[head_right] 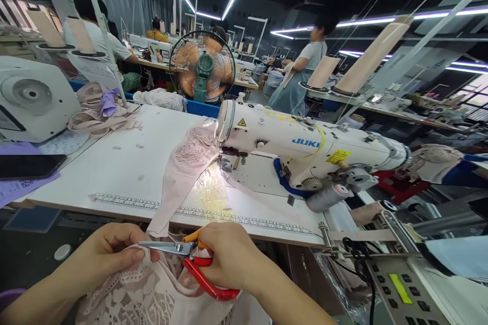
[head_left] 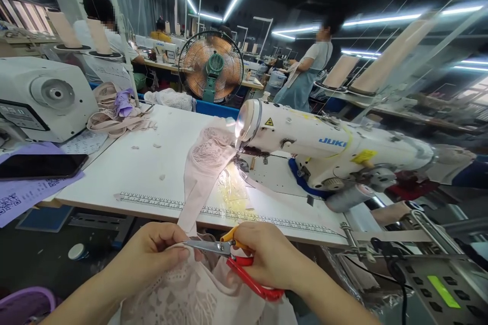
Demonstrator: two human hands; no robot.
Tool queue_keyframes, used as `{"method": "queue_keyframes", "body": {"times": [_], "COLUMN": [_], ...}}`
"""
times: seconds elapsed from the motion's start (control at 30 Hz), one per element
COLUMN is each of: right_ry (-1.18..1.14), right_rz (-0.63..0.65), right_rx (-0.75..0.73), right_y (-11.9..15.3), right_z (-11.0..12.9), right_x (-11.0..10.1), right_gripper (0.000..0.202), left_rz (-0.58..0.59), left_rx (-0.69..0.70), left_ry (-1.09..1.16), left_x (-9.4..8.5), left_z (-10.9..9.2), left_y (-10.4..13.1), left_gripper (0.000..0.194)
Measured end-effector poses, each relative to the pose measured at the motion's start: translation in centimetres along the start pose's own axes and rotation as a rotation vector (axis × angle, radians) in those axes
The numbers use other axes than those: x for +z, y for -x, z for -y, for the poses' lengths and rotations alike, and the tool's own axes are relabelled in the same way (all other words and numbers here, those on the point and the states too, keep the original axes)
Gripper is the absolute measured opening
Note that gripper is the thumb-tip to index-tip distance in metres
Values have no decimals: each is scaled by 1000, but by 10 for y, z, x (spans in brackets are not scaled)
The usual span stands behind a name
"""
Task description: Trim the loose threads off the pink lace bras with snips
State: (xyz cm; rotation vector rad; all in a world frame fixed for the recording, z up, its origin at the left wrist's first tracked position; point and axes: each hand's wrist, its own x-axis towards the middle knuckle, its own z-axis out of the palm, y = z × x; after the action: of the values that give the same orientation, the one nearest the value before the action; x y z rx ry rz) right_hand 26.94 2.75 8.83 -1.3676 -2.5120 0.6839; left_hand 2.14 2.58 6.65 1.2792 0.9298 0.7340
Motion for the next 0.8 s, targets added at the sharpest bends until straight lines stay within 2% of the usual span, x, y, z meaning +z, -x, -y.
{"method": "queue_keyframes", "body": {"times": [0.2, 0.33, 0.43, 0.5, 0.57, 0.7, 0.8], "right_ry": [-52, -214, -343, -318, -188, 36, -80], "right_rz": [24, 47, 33, 6, -45, -138, -180], "right_rx": [27, 161, 131, 64, 0, -186, -193], "right_y": [-2, 2, 10, 14, 16, 9, 6], "right_z": [-3, 1, 10, 16, 18, 12, 11], "right_x": [2, 4, 12, 26, 48, 93, 105], "right_gripper": [37, 44, 36, 28, 22, 18, 13], "left_rz": [28, -4, -48, -85, -116, -184, -281], "left_rx": [4, -4, -8, -19, -23, 2, -25], "left_ry": [-9, -1, 40, 110, 141, 39, 105], "left_x": [-4, -6, -6, -5, -3, 2, -2], "left_z": [3, 5, 9, 11, 11, 14, 21], "left_y": [-2, -2, -1, 0, 2, 8, 17], "left_gripper": [20, 17, 18, 22, 27, 33, 35]}}
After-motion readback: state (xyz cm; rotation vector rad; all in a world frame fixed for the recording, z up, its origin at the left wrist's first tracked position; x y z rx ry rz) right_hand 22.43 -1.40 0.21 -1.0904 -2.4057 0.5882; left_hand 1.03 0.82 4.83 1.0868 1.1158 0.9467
